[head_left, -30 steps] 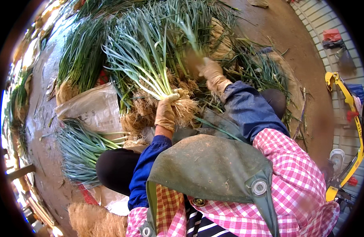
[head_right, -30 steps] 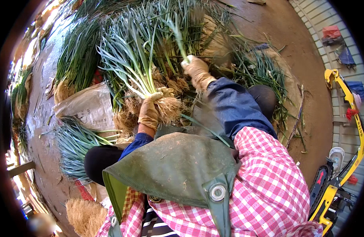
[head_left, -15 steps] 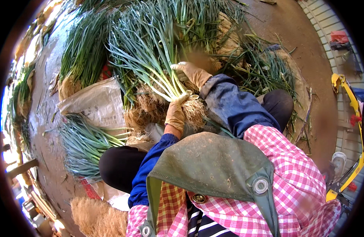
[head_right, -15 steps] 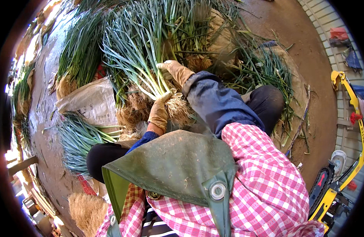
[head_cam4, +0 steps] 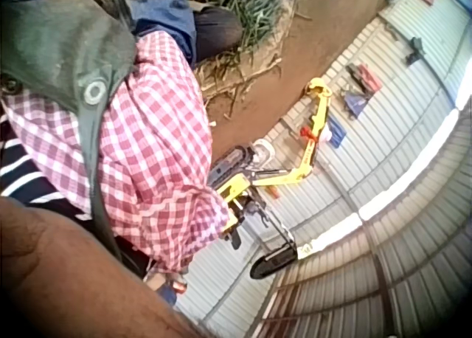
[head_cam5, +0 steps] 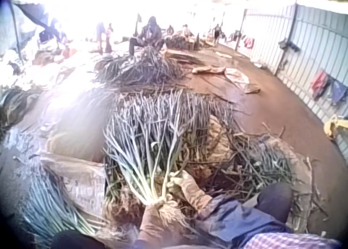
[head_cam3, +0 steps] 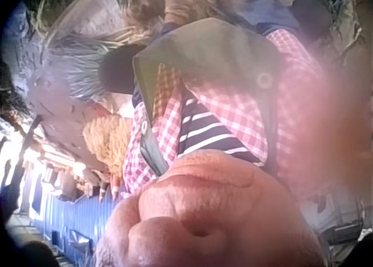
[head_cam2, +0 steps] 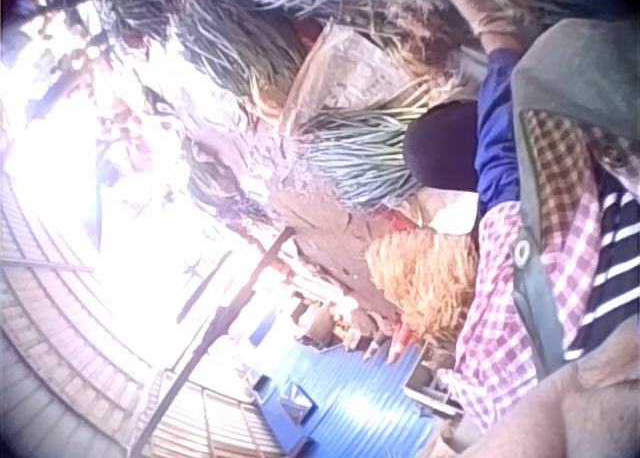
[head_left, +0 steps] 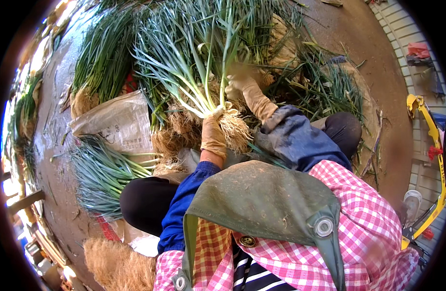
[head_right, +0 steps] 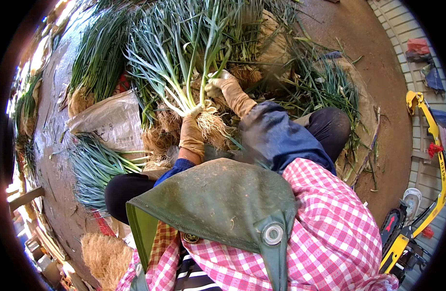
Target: The person cleans green onions by hand, peeling away outer layers and snapping off roots from a large pile on the floor while seated.
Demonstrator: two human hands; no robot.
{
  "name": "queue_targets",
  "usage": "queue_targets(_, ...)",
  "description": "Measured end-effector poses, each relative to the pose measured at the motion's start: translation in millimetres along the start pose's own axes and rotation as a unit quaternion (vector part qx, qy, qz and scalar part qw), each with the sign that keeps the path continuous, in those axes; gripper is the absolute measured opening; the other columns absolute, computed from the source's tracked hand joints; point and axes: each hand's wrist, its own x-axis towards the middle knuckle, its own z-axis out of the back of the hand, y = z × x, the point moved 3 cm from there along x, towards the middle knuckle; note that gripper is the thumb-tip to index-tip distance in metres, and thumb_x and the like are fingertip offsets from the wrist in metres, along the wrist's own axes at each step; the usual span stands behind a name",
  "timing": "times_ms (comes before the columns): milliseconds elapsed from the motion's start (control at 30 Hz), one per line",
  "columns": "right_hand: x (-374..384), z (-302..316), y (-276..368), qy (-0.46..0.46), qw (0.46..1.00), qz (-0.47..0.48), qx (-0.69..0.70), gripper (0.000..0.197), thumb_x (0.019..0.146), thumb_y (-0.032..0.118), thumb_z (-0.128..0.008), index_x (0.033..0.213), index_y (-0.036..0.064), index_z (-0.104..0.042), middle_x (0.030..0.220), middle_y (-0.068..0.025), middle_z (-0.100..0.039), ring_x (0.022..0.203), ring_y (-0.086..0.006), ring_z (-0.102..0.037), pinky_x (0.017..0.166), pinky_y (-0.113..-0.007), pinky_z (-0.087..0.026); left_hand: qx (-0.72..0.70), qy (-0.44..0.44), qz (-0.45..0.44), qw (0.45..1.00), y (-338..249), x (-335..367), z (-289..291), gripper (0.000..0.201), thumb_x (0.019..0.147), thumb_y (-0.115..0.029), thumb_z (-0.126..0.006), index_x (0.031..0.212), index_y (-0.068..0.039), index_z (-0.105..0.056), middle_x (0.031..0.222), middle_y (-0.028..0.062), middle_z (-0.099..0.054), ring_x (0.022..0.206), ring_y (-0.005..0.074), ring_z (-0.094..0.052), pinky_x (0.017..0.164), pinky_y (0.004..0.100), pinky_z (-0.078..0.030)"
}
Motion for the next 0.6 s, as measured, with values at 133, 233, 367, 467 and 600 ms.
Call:
queue_targets(133,-28.4,-4.7,14.0,-0.055,0.995,0.079,-0.013,0.021,0.085,0.006,-0.056,0.105,0.0019,-0.056,0.093,-0.0102,-0.063,0.074,-0.0181,-0.064,0.063,-0.027,-0.054,0.007,0.004,-0.022,1.0,-7.6,-1.2,6.2,0.021,0.082,-0.003,-0.05,0.098,0.009,-0.058,0.083,0.0174,-0.063,0.069,0.0261,-0.064,0.062,0.0326,-0.055)
queue_targets(233,-25.4,-11.3,24.0,-0.106,0.975,0.115,-0.157,0.019,0.083,0.009,-0.058,0.101,0.0049,-0.059,0.094,-0.0073,-0.064,0.08,-0.0184,-0.063,0.069,-0.028,-0.05,0.02,0.019,-0.018,0.999,-4.2,-4.6,2.8,0.025,0.082,-0.004,-0.051,0.102,0.009,-0.058,0.084,0.0165,-0.063,0.07,0.025,-0.064,0.061,0.0322,-0.055)
queue_targets(367,-34.5,-48.9,45.5,-0.155,0.76,0.334,-0.535,0.015,0.076,0.016,-0.063,0.088,0.0085,-0.059,0.08,-0.01,-0.059,0.076,-0.0269,-0.057,0.068,-0.039,-0.045,0.006,0.014,-0.029,0.999,-6.2,-10.0,1.8,0.022,0.082,-0.006,-0.054,0.099,0.007,-0.06,0.083,0.0138,-0.063,0.068,0.023,-0.063,0.061,0.0311,-0.054)
queue_targets(467,-52.1,-78.7,66.4,-0.11,0.681,0.41,-0.597,0.015,0.076,0.019,-0.062,0.087,0.009,-0.058,0.079,-0.0114,-0.057,0.075,-0.029,-0.056,0.068,-0.04,-0.044,-0.006,-0.017,-0.053,0.998,-13.7,-9.2,4.6,0.019,0.081,-0.005,-0.055,0.096,0.006,-0.061,0.082,0.0123,-0.063,0.066,0.0219,-0.062,0.061,0.0303,-0.053)
queue_targets(600,-75.9,-87.8,66.5,0.012,0.688,0.398,-0.606,0.016,0.078,0.016,-0.06,0.091,0.0064,-0.058,0.078,-0.0086,-0.056,0.076,-0.0214,-0.055,0.065,-0.035,-0.046,-0.055,-0.048,-0.042,0.996,-16.6,4.3,15.1,0.018,0.081,-0.004,-0.055,0.097,0.005,-0.058,0.081,0.0114,-0.063,0.068,0.0207,-0.062,0.061,0.0302,-0.054)
